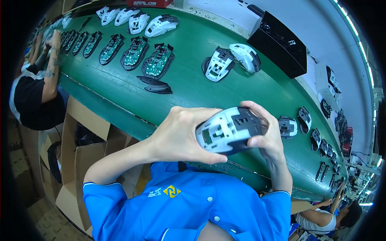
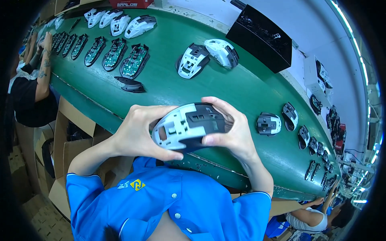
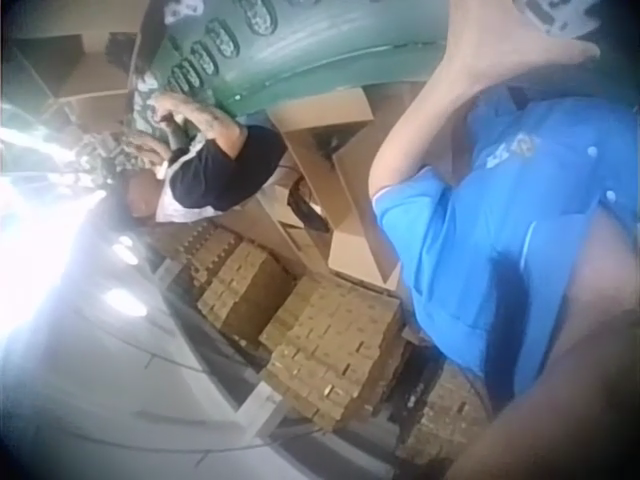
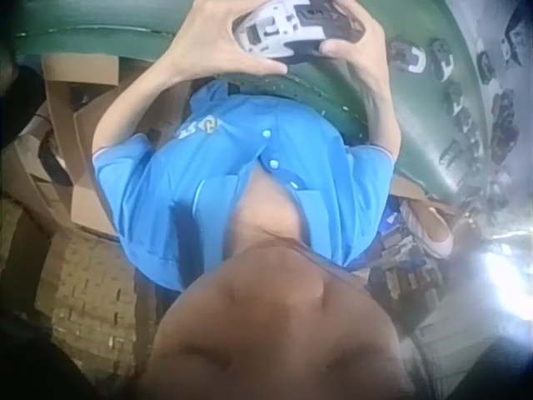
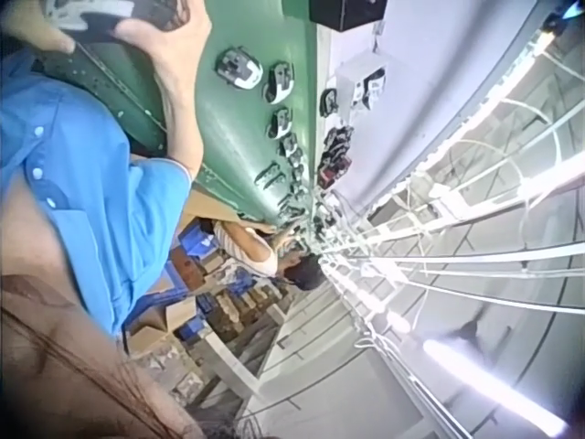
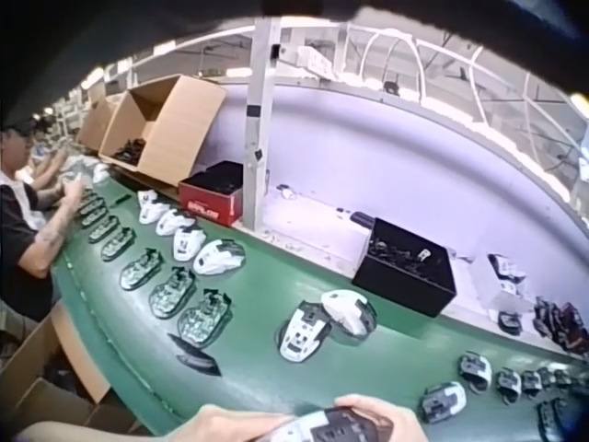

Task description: The person assembles computer mouse shells by taking small components from a box, fitting them into mouse top casings by hand, and placing the assembled casings on the conveyor table.

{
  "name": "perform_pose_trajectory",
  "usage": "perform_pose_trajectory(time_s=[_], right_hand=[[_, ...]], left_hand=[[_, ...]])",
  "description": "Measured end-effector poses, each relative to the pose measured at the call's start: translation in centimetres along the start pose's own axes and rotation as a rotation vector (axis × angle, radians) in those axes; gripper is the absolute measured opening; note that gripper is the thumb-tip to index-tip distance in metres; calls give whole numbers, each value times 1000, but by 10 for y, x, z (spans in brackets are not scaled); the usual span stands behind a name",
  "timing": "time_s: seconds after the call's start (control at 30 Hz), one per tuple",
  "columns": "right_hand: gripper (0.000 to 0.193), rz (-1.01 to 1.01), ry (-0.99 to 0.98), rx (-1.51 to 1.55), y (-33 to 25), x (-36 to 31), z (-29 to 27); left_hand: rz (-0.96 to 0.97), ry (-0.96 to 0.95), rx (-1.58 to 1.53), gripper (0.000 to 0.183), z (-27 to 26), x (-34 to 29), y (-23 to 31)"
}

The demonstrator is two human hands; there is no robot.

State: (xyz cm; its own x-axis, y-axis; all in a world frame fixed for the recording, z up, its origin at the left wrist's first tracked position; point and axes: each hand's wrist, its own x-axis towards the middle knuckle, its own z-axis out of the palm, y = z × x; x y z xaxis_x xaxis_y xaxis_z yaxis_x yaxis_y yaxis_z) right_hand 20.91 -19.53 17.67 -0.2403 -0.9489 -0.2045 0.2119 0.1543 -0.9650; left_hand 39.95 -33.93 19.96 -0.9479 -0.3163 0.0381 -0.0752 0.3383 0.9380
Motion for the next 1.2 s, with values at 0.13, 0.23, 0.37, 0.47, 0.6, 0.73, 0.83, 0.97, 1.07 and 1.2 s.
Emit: perform_pose_trajectory(time_s=[0.13, 0.23, 0.37, 0.47, 0.6, 0.73, 0.83, 0.97, 1.07, 1.2], right_hand=[[50, -222, -56, -798, -17, 8, -3], [56, -713, 1, -1163, -36, -2, 13], [36, -1026, -185, -1125, -22, 6, 24], [35, -1043, -15, -994, -23, 12, 30], [39, -1006, 20, -957, -18, 18, 32], [35, -895, 21, -997, -18, 19, 29], [33, -873, -32, -1013, -21, 21, 26], [33, -927, -76, -1036, -24, 19, 26], [34, -925, -85, -1093, -28, 19, 27], [39, -840, -175, -1115, -28, 18, 29]], left_hand=[[-366, -157, -456, 57, 1, 7, -20], [-471, -257, -568, 59, 2, 9, -13], [-380, -268, -593, 72, -1, 9, -7], [-224, -202, -373, 69, 6, 3, -1], [-95, -30, -251, 43, 18, 1, -10], [-207, -80, -199, 28, 14, 6, -3], [-312, -165, -207, 29, 10, 8, 4], [-159, -120, -207, 29, 16, 3, -4], [-191, -154, -212, 31, 14, 3, -2], [-298, -280, -153, 32, 10, 4, -7]])
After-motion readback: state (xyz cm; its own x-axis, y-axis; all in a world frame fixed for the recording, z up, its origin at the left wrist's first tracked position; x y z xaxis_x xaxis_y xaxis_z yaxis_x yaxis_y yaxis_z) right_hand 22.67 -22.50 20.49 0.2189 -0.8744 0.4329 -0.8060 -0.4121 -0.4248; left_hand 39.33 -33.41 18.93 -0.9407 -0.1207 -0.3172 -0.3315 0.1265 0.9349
